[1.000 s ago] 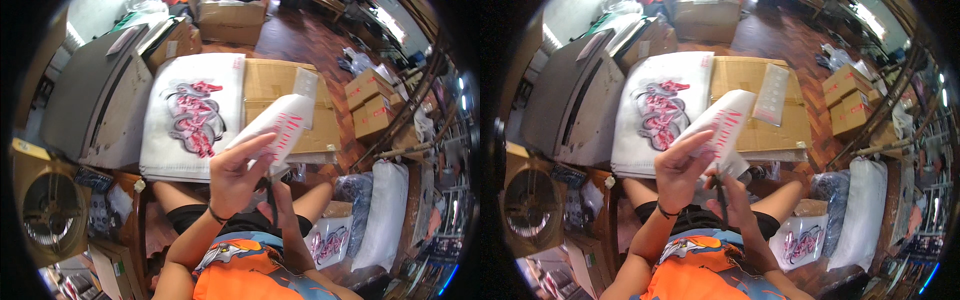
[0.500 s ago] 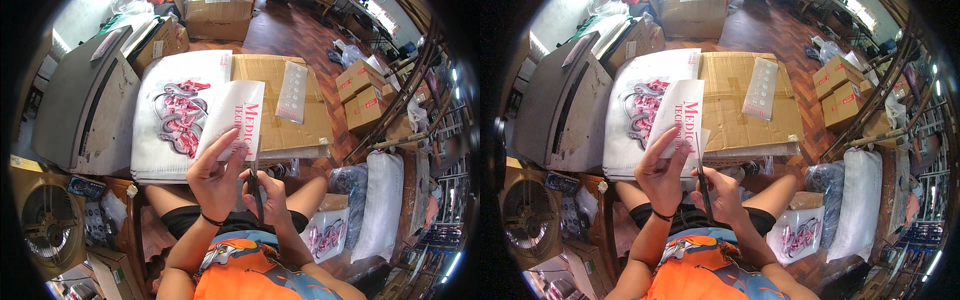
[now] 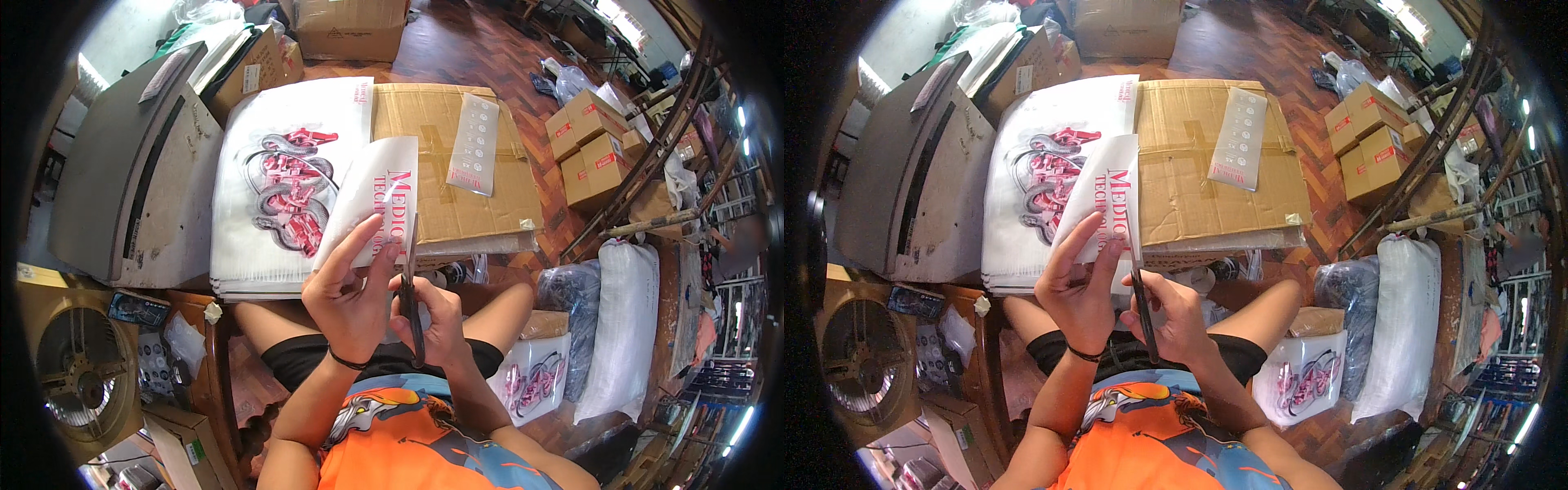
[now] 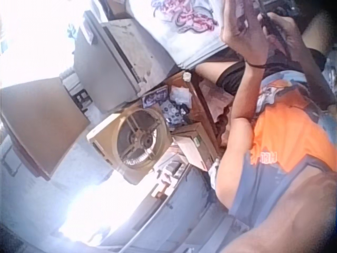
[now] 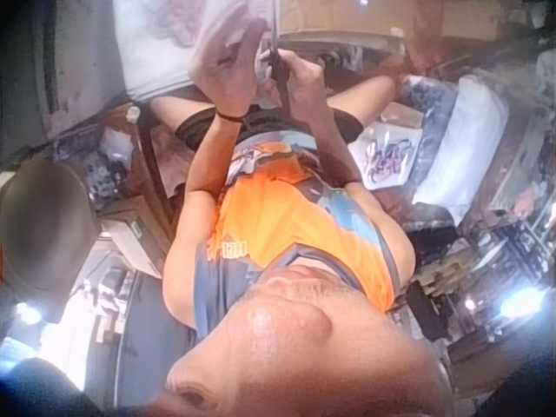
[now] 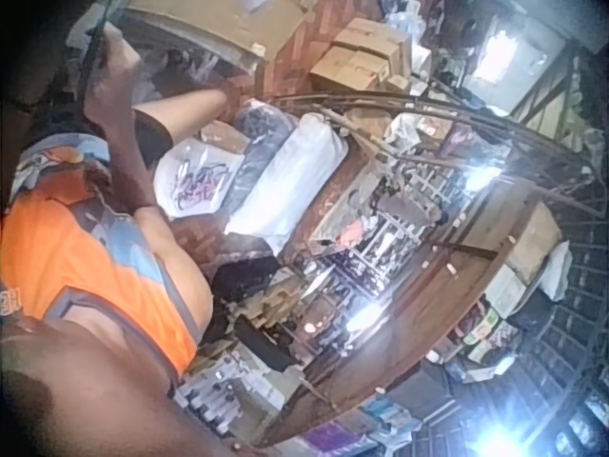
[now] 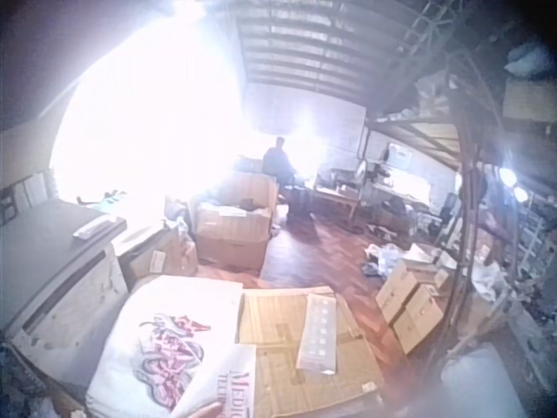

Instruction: The person sits on the floor and uses scissors to cut open a stack of white plastic pouches labeled 'Medical Technology'. They repeatedly pick up a pouch, cut the top edge, and place it on a cardboard box, continuing this process for multiple units.

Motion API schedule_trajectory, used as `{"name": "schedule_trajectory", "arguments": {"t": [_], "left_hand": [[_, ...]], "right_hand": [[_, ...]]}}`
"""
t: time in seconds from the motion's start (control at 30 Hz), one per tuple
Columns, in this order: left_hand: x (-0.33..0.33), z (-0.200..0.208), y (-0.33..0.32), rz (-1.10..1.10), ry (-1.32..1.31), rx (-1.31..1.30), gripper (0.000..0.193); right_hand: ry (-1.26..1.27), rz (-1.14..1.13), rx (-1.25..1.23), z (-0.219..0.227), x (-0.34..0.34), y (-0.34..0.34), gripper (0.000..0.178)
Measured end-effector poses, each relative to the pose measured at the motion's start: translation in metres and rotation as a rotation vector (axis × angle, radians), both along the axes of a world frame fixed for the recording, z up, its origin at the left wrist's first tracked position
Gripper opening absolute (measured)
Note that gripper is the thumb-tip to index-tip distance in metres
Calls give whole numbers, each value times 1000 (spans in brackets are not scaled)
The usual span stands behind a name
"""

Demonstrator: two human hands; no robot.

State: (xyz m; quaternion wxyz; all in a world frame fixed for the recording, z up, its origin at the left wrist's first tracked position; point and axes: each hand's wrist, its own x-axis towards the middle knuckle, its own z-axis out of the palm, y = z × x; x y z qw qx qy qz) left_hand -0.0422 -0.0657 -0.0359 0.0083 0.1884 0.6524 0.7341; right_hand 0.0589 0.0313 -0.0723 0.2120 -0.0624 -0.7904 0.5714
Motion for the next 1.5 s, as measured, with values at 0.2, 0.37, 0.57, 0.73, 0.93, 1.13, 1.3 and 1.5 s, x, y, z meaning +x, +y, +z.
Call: {"name": "schedule_trajectory", "arguments": {"t": [0.2,0.37,0.57,0.73,0.93,1.13,1.3,1.5], "left_hand": [[1,2,5,10,29,84,38],[-1,2,5,26,56,94,38],[0,2,7,28,51,134,38],[1,8,6,0,23,95,38],[5,7,6,-25,-14,148,38],[13,7,6,-26,-82,208,39],[17,7,5,15,-76,196,41],[19,3,3,28,-133,222,43]], "right_hand": [[-7,-10,23,0,0,2,39],[-4,-27,58,-1,0,1,38],[-2,-47,92,0,-1,1,38],[-17,-68,101,0,1,3,39],[-10,-101,125,-1,-1,2,42],[-19,-95,94,6,-5,4,46],[34,-88,88,12,-12,5,46],[52,-58,98,9,-19,4,47]]}}
